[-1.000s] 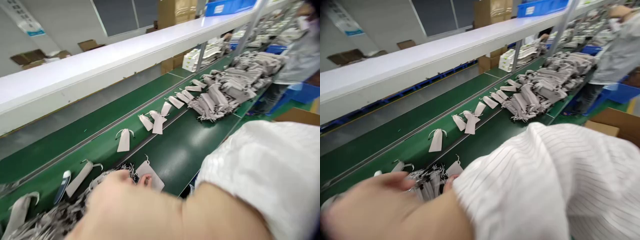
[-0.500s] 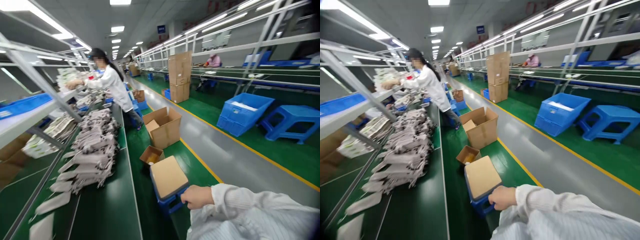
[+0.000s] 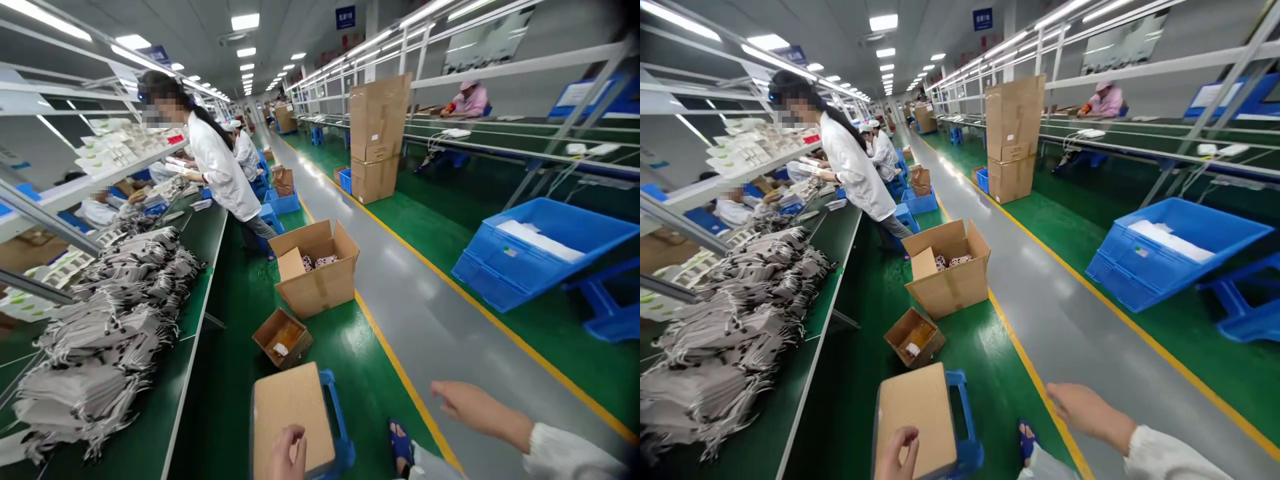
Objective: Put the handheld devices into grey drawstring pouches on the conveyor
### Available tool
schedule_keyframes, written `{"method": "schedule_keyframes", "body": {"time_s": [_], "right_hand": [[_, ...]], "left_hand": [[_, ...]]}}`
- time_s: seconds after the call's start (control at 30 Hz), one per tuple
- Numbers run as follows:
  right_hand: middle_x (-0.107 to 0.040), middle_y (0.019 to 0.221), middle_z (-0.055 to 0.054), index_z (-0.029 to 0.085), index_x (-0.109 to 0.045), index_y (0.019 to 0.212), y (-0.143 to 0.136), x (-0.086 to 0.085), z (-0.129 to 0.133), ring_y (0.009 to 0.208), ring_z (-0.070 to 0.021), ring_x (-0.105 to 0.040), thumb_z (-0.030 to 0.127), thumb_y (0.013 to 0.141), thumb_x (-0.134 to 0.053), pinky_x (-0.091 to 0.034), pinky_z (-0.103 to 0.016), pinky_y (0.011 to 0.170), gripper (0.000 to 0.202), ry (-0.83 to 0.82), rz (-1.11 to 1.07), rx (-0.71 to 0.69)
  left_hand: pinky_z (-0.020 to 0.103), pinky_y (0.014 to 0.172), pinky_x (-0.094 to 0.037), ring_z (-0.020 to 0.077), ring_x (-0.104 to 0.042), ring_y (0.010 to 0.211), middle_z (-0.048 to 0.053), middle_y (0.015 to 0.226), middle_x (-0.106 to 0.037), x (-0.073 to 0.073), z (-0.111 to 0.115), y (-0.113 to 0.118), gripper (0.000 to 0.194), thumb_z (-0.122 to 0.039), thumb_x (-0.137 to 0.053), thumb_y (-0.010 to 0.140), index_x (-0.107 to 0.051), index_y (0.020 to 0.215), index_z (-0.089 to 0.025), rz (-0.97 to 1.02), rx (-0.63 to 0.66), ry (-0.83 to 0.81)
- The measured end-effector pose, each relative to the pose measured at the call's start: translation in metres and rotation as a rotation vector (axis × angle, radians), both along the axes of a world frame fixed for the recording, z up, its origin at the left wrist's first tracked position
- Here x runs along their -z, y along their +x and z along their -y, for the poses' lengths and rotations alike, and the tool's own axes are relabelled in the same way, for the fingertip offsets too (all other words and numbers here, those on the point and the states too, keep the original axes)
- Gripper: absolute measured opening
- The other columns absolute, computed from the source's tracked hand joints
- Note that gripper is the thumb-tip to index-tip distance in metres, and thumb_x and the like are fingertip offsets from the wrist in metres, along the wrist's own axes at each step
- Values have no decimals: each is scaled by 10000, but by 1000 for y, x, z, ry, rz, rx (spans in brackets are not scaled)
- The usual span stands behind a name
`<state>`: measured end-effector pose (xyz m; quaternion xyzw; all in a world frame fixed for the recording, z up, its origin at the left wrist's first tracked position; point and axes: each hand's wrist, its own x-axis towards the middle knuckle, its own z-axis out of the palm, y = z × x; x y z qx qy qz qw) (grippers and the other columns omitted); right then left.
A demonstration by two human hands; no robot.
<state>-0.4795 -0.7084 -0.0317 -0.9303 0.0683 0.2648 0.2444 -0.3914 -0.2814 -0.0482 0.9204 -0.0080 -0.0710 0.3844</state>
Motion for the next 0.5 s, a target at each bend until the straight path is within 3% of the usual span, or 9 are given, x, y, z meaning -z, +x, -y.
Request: {"method": "schedule_keyframes", "body": {"time_s": [0.07, 0.13, 0.3, 0.4, 0.5], "right_hand": [[-747, 982, -121, 218, -682, 1156, 25, -9, 24, 914, -308, -702, 165, 866, -456, -484, -393, 811, 372, 20, -7, 6], [-743, 1014, -126, 211, -666, 1186, 51, -8, 36, 926, -297, -696, 179, 889, -440, -483, -384, 812, 375, 35, -30, 3], [-746, 981, -97, 195, -660, 1215, 119, 22, 29, 922, -278, -691, 193, 870, -452, -488, -385, 816, 402, 164, -88, -113], [-747, 935, -52, 265, -664, 1187, 177, 36, 25, 880, -248, -693, 237, 865, -481, -499, -360, 783, 372, 316, -58, -128], [-744, 942, -40, 340, -656, 1150, 255, 49, 35, 852, -237, -691, 286, 880, -495, -509, -361, 764, 319, 389, -25, -79]], "left_hand": [[372, 772, -568, 297, -706, 875, 110, 883, -732, -5, 22, 11, 390, -579, -462, 854, -670, 786, -256, -70, 1, 22], [361, 774, -571, 293, -709, 895, 107, 906, -737, -9, 34, 26, 374, -572, -483, 839, -680, 797, -257, -150, 5, 49], [356, 805, -574, 291, -716, 911, 89, 915, -754, -19, 41, 87, 367, -580, -539, 797, -716, 801, -259, -176, -42, 51], [362, 823, -569, 296, -716, 911, 56, 914, -765, -24, 46, 153, 358, -599, -608, 748, -740, 806, -271, -145, -127, 7], [400, 893, -552, 311, -699, 941, 49, 926, -764, -23, 60, 256, 339, -574, -669, 723, -735, 821, -257, -137, -131, -110]]}}
